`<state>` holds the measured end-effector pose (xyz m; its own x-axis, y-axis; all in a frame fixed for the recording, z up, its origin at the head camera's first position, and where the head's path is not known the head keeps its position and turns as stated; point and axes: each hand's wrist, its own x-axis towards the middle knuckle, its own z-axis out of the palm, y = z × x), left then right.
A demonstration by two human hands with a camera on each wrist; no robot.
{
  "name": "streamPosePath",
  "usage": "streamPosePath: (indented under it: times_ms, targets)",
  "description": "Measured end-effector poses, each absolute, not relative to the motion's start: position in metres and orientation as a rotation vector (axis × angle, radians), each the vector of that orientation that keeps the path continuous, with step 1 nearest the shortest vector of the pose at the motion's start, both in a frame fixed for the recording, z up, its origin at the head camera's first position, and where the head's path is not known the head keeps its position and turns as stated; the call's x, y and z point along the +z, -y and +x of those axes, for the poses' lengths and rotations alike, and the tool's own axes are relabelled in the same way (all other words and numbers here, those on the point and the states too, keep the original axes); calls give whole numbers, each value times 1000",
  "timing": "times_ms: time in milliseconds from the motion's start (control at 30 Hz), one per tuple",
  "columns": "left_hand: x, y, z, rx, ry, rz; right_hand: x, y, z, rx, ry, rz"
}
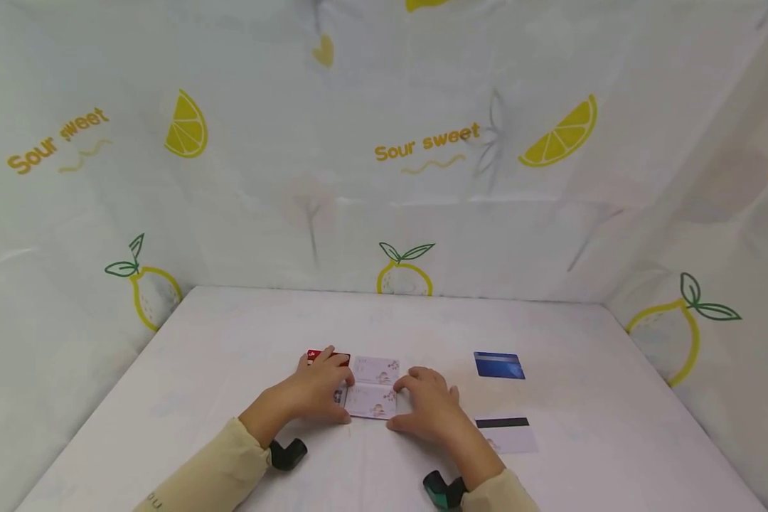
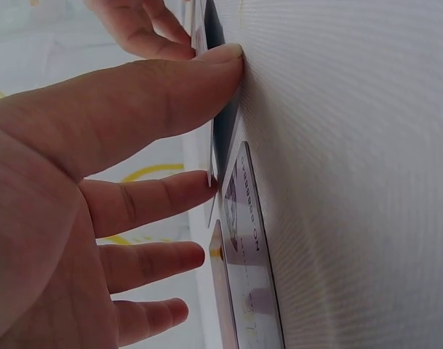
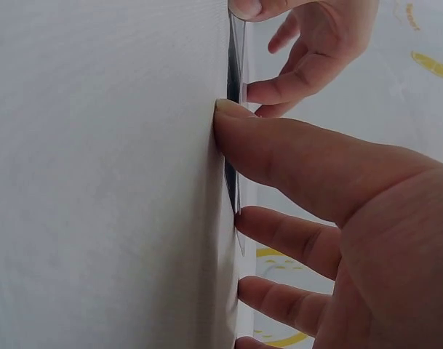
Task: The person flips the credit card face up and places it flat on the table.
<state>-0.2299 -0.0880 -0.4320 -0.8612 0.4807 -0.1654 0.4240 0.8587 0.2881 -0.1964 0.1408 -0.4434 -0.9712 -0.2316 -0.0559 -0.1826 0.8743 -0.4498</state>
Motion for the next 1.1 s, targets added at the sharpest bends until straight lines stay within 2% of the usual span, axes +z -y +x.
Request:
streamPosePath:
  times_ms: [1100]
  targets:
    - [-436,90,-232,393,-2797,670,-444,-140,-199,-683,-2940,-324]
